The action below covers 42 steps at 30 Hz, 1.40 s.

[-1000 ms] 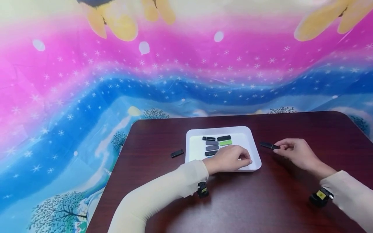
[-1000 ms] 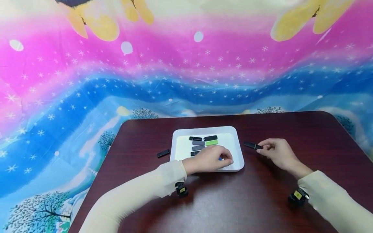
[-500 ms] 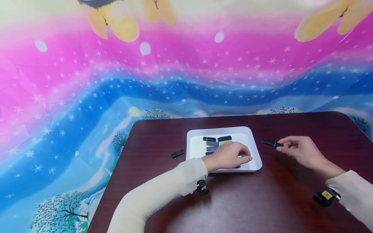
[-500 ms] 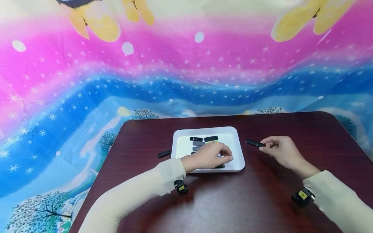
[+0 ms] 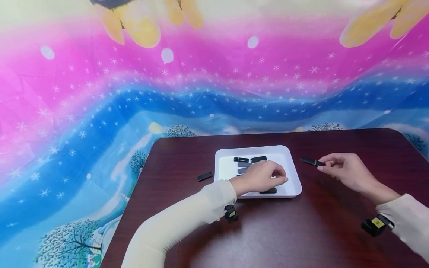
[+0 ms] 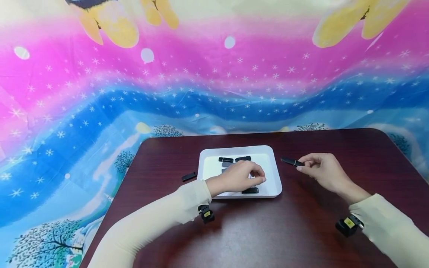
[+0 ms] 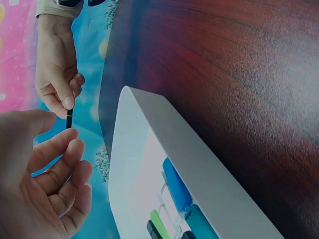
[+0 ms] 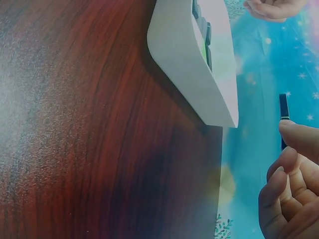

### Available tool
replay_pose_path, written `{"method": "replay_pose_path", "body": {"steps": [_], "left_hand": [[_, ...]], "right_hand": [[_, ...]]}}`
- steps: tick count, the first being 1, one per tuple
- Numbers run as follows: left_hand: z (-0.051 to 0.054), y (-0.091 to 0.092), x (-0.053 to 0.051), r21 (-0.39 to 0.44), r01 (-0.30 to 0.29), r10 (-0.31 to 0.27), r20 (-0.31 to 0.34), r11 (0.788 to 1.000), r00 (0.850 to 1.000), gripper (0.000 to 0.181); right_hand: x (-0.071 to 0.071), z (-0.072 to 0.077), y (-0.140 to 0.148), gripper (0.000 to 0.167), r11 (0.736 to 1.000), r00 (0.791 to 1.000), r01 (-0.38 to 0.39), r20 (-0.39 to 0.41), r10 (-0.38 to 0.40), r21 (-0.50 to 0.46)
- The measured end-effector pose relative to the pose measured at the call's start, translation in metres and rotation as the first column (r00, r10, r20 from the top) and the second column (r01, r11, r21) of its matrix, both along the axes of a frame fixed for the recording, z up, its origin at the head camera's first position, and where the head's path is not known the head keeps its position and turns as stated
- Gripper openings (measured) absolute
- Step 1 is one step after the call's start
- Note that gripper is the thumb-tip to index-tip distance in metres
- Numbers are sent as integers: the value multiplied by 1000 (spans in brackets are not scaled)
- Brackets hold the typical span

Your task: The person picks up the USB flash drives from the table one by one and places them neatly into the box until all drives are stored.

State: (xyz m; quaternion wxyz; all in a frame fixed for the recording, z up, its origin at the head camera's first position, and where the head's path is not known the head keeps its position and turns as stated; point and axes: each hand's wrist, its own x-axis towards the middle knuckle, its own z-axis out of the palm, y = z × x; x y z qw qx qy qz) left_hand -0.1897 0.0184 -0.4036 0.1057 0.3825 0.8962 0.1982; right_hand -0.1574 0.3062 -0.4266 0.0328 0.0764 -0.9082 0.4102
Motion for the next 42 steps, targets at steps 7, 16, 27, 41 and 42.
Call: {"method": "replay_pose_path", "body": {"steps": [7,16,27,41,42], "left_hand": [[0,-4,-2,17,-19,19,15,1000,1000,20],[2,-8,-4,18,-27,27,21,999,999,20],[6,-14,-7,65,-26,22,71,998,997,21],[8,-22,-11,71,-60,54,88,996,995,21],[7,-23,-11,69,-64,58,89,996,994,21]], "right_hand": [[0,5,-2,21,1000,1000,-2,5,2,14],[0,9,-7,21,1000,1000,-9,-5,10,13],[-1,14,-14,23,1000,1000,-26,5,26,13],[-3,15,-26,20,999,999,-49,-11,49,18],[-3,14,-27,20,998,998,-52,-18,52,20]]}}
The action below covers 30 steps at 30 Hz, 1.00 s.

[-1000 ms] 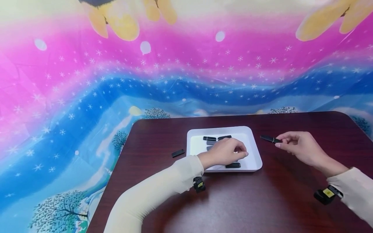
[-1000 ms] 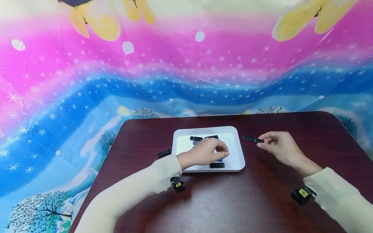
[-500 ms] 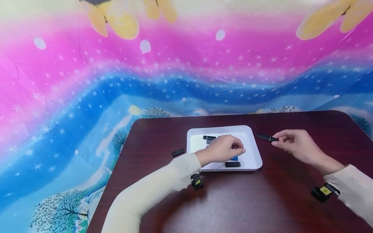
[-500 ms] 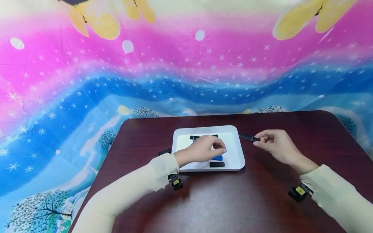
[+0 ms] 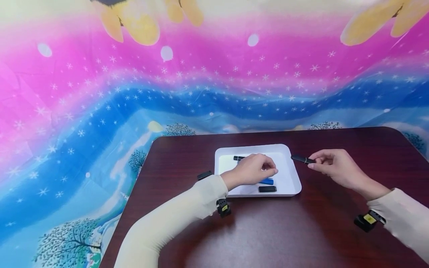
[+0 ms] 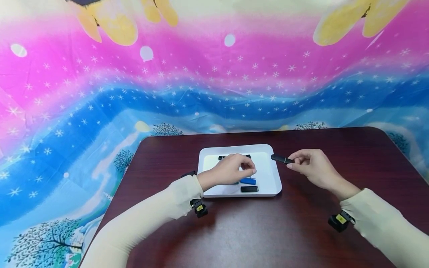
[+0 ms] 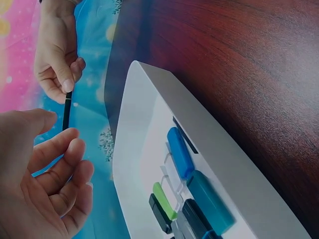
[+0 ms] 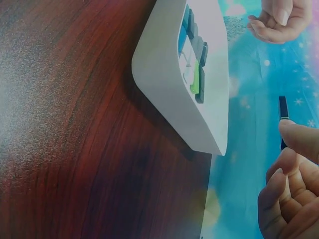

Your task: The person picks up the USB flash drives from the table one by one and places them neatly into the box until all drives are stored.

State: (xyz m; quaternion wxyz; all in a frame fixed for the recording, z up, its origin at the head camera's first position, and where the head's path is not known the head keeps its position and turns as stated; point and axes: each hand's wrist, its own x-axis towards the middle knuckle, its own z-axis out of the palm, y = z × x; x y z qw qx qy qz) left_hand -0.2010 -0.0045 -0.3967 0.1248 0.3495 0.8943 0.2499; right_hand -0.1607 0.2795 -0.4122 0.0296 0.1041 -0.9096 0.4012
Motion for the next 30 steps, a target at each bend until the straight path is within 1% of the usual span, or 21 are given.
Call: {"method": "replay_pose_path", "body": {"steps": [9,14,19,24,30], "left_hand": [[-5,-6,-3,-6,-37,37,20,999,999,20],[-7,-8,-5,-9,-53,53,9,999,999,19],[-8,-10,-6,-10,-59,59,12,998,998,19],[-10,-13,-8,-15,-68,68,18,998,998,19],[-11,-14,-11,-20,-75,75,12,997,997,19]], "right_hand": [[-3,1,-8,19,1000,1000,-4,-31,5,14],[-7,1,-14,16,1000,1000,-4,-14,4,30],[-12,1,-20,15,999,1000,-9,8,9,47],[-18,0,-27,17,998,999,-17,40,14,59],[-25,0,-34,19,997,998,-23,54,19,77]]}}
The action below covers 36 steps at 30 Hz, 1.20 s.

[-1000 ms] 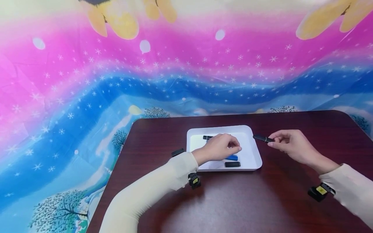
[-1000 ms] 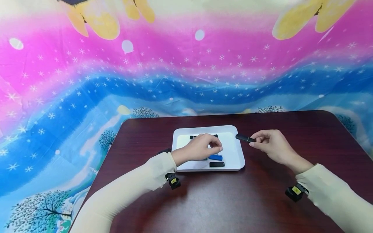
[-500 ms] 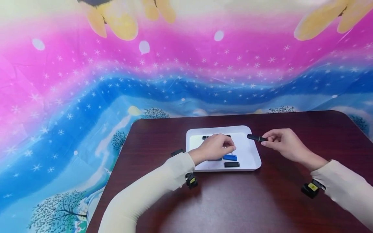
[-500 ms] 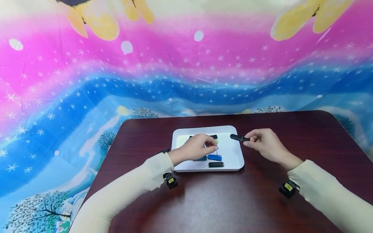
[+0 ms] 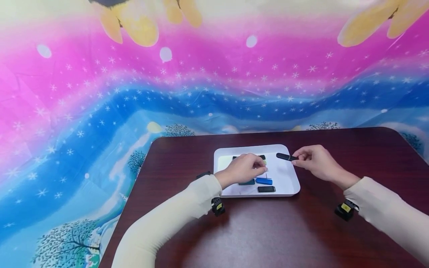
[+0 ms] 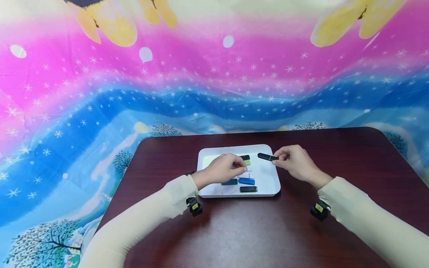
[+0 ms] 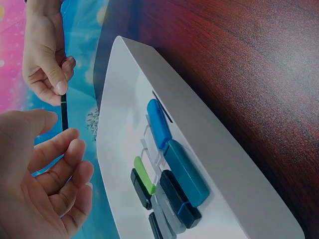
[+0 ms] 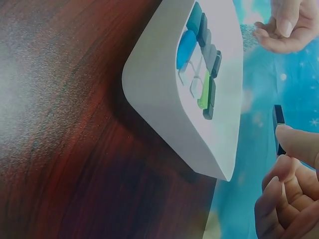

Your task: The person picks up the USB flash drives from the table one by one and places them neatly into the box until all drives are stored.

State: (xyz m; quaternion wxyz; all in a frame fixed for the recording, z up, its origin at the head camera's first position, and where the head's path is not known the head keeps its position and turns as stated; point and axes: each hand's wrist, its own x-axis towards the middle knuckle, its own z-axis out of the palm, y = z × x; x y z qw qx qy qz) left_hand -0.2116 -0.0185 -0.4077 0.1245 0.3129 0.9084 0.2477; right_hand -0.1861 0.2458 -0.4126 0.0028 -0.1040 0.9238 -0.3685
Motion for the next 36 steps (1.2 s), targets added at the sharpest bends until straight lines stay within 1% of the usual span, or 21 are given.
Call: {"method": "replay_pose_path", "body": {"steps": [6,13,16,30,36], "left_hand": [[-4,-1,-2,-12,-2,2,-9,1000,1000,19],[-8,-4,-5,-24,-20,19,-4,1000,1000,21],[-9,-5,-6,-22,-17,17,-6,1000,1000,21],[-9,-7,-8,-14,-35,35,16,999,999,21],[-7,-9,-8,-17,-39,39,22,999,999,22]], "right_hand": [[-5,1,-7,18,999,999,5,47,-8,49],[-12,3,-15,22,986,992,48,106,-65,160],[-15,2,-19,23,980,990,62,111,-83,187],[-28,-5,-35,24,962,987,57,132,-95,267],[-33,-6,-44,21,944,987,67,117,-110,322]]}}
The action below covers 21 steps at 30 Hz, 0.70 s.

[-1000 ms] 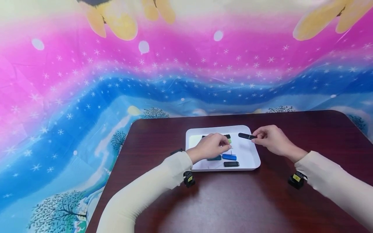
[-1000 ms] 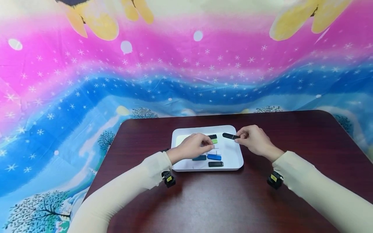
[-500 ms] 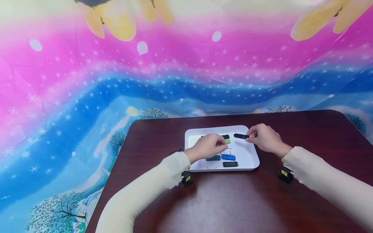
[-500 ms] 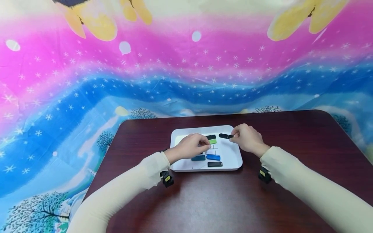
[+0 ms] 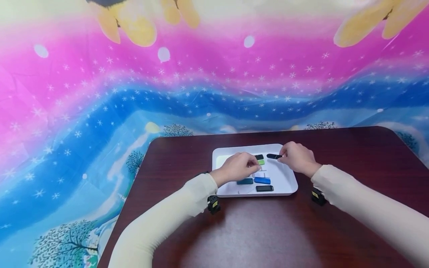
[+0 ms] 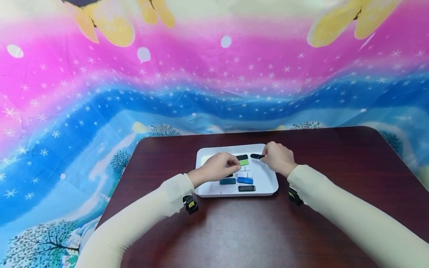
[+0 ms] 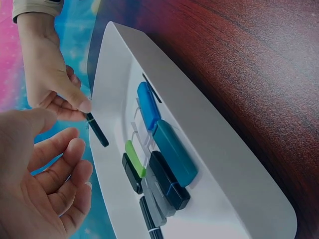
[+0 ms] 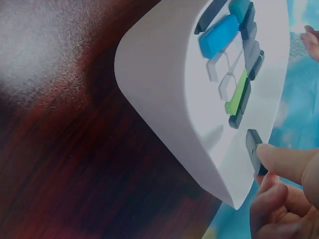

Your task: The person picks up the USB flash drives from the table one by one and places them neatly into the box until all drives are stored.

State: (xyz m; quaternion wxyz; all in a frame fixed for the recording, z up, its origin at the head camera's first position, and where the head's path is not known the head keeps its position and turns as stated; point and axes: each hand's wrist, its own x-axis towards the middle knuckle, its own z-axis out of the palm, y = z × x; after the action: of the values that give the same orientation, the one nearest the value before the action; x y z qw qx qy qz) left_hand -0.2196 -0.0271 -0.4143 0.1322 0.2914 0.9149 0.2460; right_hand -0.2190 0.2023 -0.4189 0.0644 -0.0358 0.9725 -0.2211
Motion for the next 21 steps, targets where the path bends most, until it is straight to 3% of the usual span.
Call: {"method": "replay_pose_path", "body": {"steps": [13,21], "left_hand": [[-1,-4,0,10,18,-18,-7,1000,1000,20],[-1,-3,1,17,23,-23,8,1000,1000,21]], "right_hand": [[-13,-10,-14,16,993,1000,-7,-13,8,121],[-15,-13,-17,14,979,998,-48,45,40,197]]}}
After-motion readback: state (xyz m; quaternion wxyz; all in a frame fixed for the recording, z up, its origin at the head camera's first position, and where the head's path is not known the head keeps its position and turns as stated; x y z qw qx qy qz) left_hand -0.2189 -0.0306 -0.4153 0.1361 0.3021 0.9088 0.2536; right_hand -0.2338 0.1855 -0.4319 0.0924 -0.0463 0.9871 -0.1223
